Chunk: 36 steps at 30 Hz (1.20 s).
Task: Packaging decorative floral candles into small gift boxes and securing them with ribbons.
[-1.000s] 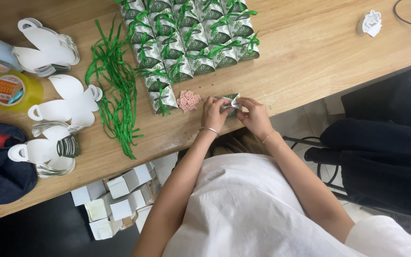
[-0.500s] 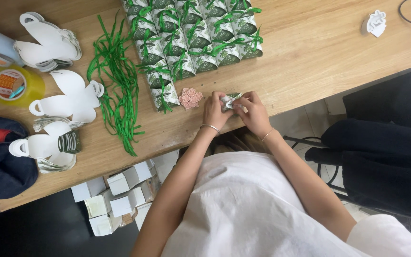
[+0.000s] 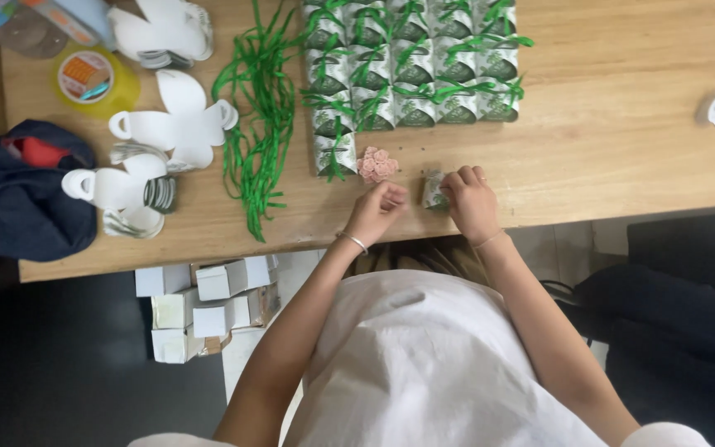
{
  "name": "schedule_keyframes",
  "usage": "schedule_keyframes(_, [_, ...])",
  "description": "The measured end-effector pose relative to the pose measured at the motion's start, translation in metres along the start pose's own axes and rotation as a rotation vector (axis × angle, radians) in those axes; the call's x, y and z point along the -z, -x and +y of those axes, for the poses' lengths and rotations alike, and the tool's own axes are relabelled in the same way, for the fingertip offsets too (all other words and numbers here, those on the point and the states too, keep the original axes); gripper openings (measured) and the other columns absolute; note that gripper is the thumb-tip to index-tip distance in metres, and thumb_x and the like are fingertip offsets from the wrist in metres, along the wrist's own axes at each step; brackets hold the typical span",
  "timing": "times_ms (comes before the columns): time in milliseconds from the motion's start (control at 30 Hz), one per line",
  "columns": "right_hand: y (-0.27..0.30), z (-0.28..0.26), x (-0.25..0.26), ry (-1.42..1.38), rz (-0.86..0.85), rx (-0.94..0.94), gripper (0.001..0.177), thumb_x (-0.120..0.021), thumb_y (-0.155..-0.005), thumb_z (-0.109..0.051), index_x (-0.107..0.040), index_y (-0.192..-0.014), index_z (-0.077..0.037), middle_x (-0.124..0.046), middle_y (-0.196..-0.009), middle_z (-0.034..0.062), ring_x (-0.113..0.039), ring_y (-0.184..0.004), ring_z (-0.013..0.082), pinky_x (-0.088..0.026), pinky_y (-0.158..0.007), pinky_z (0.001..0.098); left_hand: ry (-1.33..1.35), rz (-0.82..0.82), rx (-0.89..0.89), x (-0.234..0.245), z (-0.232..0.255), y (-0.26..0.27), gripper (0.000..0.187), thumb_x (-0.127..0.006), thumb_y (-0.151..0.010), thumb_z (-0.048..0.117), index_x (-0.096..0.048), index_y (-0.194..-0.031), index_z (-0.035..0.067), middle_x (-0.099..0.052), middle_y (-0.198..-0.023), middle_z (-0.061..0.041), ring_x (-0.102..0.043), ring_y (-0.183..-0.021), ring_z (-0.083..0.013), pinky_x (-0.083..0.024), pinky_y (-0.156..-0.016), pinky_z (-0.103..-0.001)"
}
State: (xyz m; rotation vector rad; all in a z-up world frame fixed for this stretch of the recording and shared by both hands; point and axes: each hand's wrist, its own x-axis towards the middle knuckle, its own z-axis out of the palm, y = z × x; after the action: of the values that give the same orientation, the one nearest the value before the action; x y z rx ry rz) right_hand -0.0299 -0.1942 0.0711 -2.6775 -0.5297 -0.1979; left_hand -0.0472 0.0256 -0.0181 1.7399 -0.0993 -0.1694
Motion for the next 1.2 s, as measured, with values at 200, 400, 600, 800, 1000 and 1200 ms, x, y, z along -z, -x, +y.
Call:
schedule_keyframes(200, [-0.02,0.006,-0.003,0.052,0.04,0.085,0.008,-0.073,-0.086,-0.005,-0.071,-0.092,-0.011,-0.061,-0.096,0.0075,-0.06,-0.098,0.0324,-0.053,-0.079,0.043,-0.101,0.455,0.05,0.137,-0.028,0.031,0.019,-0.077,-0.091,0.007,-0.069,-0.107,0.006,-0.076,-0.097,-0.006,-0.072,-0.087,-0.0136,-0.059,-0.076,-0.028])
schedule_keyframes(400, [-0.029,0.009,-0.016,0.064,0.058,0.041,0.006,-0.074,-0.091,-0.007,-0.074,-0.095,-0.012,-0.062,-0.095,0.0085,-0.06,-0.098,0.0331,-0.053,-0.079,0.0433,-0.409,0.637,0.197,0.222,-0.047,0.046,0.019,-0.083,-0.084,0.011,-0.072,-0.099,0.007,-0.073,-0.091,-0.009,-0.072,-0.081,-0.02,-0.058,-0.074,-0.033])
schedule_keyframes(600, [-0.024,0.012,-0.017,0.056,0.047,0.032,0.009,-0.073,-0.091,-0.006,-0.074,-0.097,-0.012,-0.062,-0.096,0.0092,-0.059,-0.098,0.0339,-0.053,-0.083,0.044,-0.743,0.622,0.279,0.221,-0.023,0.047,0.018,-0.085,-0.075,0.015,-0.075,-0.09,0.014,-0.07,-0.096,-0.009,-0.071,-0.087,-0.0304,-0.056,-0.07,-0.044])
schedule_keyframes(800, [-0.023,0.013,-0.02,0.058,0.043,0.023,0.009,-0.073,-0.092,-0.006,-0.073,-0.099,-0.012,-0.063,-0.098,0.0094,-0.059,-0.099,0.0343,-0.053,-0.083,0.0443,-0.726,0.652,0.369,0.221,-0.031,0.048,0.007,-0.078,-0.087,0.019,-0.075,-0.093,0.017,-0.076,-0.089,-0.008,-0.072,-0.084,-0.0322,-0.056,-0.07,-0.047])
schedule_keyframes(1000, [-0.023,0.014,-0.018,0.064,0.023,0.015,0.011,-0.074,-0.091,-0.007,-0.073,-0.101,-0.013,-0.062,-0.1,0.0101,-0.059,-0.1,0.0348,-0.053,-0.083,0.0449,-0.584,0.693,0.296,0.235,-0.017,0.06,0.005,-0.079,-0.084,0.017,-0.078,-0.089,0.015,-0.076,-0.086,-0.009,-0.074,-0.08,-0.0289,-0.057,-0.07,-0.042])
schedule_keyframes(1200, [-0.024,0.01,-0.01,0.027,-0.033,-0.006,0.015,-0.075,-0.09,-0.011,-0.073,-0.105,-0.011,-0.063,-0.102,0.0123,-0.059,-0.101,0.0371,-0.052,-0.085,0.0463,-0.289,0.692,0.241,0.237,0.006,0.059,0.005,-0.072,-0.09,0.008,-0.075,-0.093,0.005,-0.078,-0.083,-0.007,-0.076,-0.072,-0.0161,-0.058,-0.069,-0.03])
